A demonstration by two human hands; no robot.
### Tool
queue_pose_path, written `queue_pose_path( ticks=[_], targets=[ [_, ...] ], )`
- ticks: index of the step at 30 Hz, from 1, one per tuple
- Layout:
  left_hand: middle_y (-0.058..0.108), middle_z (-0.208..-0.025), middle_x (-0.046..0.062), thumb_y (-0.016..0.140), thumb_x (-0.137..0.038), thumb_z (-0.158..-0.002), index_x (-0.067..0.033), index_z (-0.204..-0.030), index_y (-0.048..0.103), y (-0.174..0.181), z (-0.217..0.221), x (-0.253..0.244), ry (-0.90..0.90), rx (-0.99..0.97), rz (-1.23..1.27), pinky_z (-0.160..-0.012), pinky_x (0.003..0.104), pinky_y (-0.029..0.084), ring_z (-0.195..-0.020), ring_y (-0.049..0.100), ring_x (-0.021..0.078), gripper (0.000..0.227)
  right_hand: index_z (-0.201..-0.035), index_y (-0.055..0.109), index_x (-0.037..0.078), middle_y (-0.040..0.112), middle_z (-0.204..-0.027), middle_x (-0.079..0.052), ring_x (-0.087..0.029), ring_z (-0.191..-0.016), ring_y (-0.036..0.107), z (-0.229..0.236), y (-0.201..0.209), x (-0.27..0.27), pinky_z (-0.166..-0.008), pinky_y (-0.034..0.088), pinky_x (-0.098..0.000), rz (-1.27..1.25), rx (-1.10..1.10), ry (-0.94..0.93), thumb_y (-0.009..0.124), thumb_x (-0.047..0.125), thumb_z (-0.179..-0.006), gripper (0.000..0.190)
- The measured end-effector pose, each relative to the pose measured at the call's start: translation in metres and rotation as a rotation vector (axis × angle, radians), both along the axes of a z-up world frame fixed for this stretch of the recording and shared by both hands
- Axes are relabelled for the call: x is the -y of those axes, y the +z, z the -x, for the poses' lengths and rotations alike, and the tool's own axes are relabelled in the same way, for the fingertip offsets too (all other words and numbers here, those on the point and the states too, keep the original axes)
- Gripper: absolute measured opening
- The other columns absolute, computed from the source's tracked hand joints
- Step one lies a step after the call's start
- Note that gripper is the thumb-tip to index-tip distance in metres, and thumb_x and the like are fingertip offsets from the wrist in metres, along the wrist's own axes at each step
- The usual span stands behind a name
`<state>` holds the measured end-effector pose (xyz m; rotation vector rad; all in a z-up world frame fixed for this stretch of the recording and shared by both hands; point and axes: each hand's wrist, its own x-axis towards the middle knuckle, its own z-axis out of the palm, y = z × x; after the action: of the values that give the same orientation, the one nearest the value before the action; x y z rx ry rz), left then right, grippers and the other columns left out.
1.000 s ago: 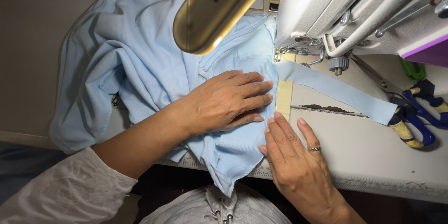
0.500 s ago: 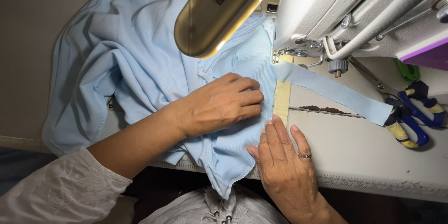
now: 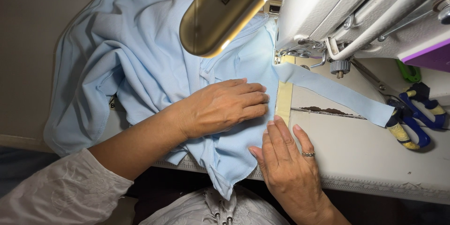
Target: Trim excess thread and fabric from a light blue garment using thread snips at a sewing workstation.
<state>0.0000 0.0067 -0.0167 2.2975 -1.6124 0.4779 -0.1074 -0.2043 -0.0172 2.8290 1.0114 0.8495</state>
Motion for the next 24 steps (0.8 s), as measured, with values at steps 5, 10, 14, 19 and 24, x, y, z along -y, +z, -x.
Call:
queue_pose_path(
  ticks=[5, 10, 14, 19, 24],
  targets=[
    [0.063, -0.12, 0.01, 0.046, -0.009, -0.106, -0.0039, -0.12, 0.065, 0.004, -0.002, 0.0, -0.063, -0.021, 0.035, -0.098, 0.04, 0.049, -0.121, 0.059, 0.0294, 0.024, -0.11, 0.069, 0.003, 0.073, -0.122, -0.011, -0.024, -0.122, 0.069, 0.0, 0.0, 0.0, -0.111, 0.041, -0.042, 0.025, 0.022, -0.014, 0.061, 0.035, -0.105, 0.033],
    [0.064, -0.13, 0.009, 0.046, -0.013, -0.106, -0.0071, -0.123, 0.064, -0.004, -0.005, 0.0, -0.057, -0.017, 0.017, -0.096, 0.039, 0.048, -0.122, 0.059, 0.0283, 0.025, -0.11, 0.07, 0.003, 0.074, -0.123, -0.01, -0.023, -0.123, 0.068, 0.002, 0.003, -0.002, -0.112, 0.038, -0.0406, 0.043, 0.018, -0.033, 0.059, 0.034, -0.106, 0.033],
    [0.066, -0.125, 0.007, 0.047, -0.015, -0.106, -0.0078, -0.116, 0.065, -0.004, -0.003, 0.006, -0.038, -0.022, 0.039, -0.093, 0.04, 0.049, -0.12, 0.061, 0.0288, 0.022, -0.11, 0.07, 0.002, 0.074, -0.121, -0.01, -0.023, -0.122, 0.069, 0.004, 0.004, -0.004, -0.112, 0.04, -0.0408, 0.049, 0.04, -0.055, 0.058, 0.034, -0.107, 0.034],
    [0.065, -0.123, 0.004, 0.05, -0.013, -0.104, -0.0105, -0.112, 0.065, -0.009, -0.002, 0.006, 0.005, 0.001, 0.028, -0.089, 0.038, 0.05, -0.116, 0.061, 0.0257, 0.017, -0.111, 0.071, 0.003, 0.074, -0.121, -0.008, -0.022, -0.123, 0.069, 0.006, -0.001, -0.009, -0.111, 0.04, -0.0404, 0.124, 0.091, -0.098, 0.054, 0.037, -0.108, 0.038],
    [0.058, -0.11, 0.008, 0.055, -0.013, -0.101, -0.0142, -0.102, 0.058, 0.0, 0.0, 0.007, 0.057, 0.044, 0.082, -0.073, 0.038, 0.046, -0.094, 0.058, 0.0261, 0.004, -0.109, 0.071, 0.004, 0.075, -0.12, -0.009, -0.023, -0.123, 0.07, 0.006, -0.001, -0.01, -0.111, 0.041, -0.0401, 0.136, 0.097, -0.108, 0.054, 0.037, -0.108, 0.037]
  ],
)
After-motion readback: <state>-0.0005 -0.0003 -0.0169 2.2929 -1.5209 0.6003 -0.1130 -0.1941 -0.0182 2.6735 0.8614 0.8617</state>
